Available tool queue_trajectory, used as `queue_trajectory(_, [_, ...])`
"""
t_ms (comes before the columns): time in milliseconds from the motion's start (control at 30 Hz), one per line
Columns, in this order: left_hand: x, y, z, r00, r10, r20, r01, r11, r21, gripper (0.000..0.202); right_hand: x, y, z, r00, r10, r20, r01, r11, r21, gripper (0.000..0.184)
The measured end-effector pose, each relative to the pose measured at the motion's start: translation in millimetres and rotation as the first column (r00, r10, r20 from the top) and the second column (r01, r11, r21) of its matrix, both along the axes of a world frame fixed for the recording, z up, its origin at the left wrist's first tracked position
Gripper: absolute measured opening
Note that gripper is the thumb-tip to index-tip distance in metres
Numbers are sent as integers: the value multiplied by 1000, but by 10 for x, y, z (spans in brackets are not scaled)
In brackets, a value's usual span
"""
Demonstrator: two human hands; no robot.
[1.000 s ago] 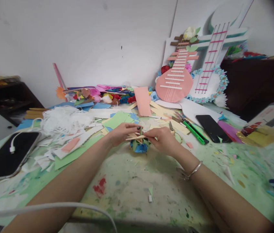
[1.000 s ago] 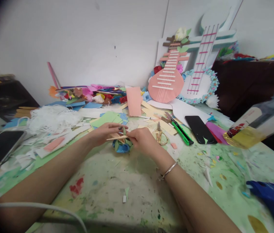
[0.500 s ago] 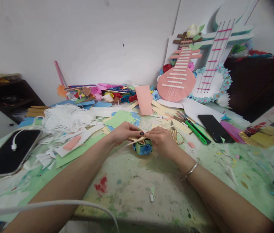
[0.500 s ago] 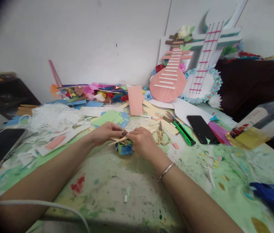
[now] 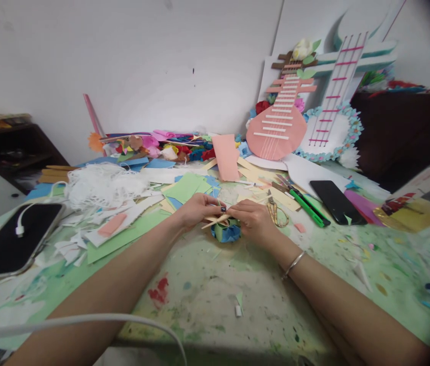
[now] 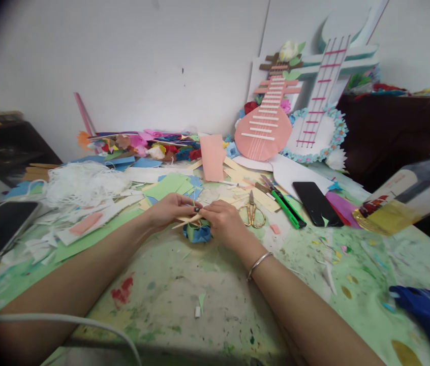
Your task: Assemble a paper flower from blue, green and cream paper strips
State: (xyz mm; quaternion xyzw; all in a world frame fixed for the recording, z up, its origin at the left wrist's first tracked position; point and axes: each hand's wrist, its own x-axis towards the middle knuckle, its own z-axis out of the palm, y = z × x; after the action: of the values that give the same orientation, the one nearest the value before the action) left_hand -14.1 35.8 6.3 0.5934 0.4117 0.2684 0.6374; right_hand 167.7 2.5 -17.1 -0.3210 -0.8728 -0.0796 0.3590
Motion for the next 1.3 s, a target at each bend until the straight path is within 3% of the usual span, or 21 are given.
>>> queue_trajectory(167, [2,-9,16,1000,26,10,-26,998,53,39,22,4,65,994,-9,111,19,996,-82,29])
queue_trajectory(300, [-46,3,49,1000,20,-7,-19,993,118,39,129,-23,202,979,-56,197,89,982,-167,46])
queue_trajectory(367, [-78,21,69,999,19,-26,-15,991,132,39,212,-44,288,972,-133,192,169,969,-183,44])
queue_trajectory(467, [-116,56,76,997,7,-73,6,985,173,37,345,-68,414,945,-296,138,318,931,-180,27])
queue_trajectory(567, [-125,72,64,996,2,-90,18,976,215,35,436,-62,491,914,-400,68,405,886,-224,38])
queue_trajectory(633, [-109,58,59,998,-19,-66,35,969,244,32,447,-38,494,909,-413,-51,380,875,-301,41])
queue_trajectory(733, [-60,10,69,998,-63,-29,69,952,297,27,376,9,429,906,-370,-207,259,870,-419,28])
queue_trajectory(833, [-2,-43,89,995,-99,-4,95,938,333,23,242,28,331,929,-296,-223,146,845,-515,18])
queue_trajectory(967, [44,-94,115,997,-74,-21,76,908,412,13,90,-14,261,949,-196,-247,-11,763,-646,13])
queue_trajectory(1133, [41,-121,147,997,-8,-81,46,872,487,5,36,-56,265,950,-199,-242,-2,768,-640,13])
queue_trajectory(1300, [15,-99,151,991,-12,-132,82,835,544,10,48,-56,267,945,-194,-264,-23,763,-646,16])
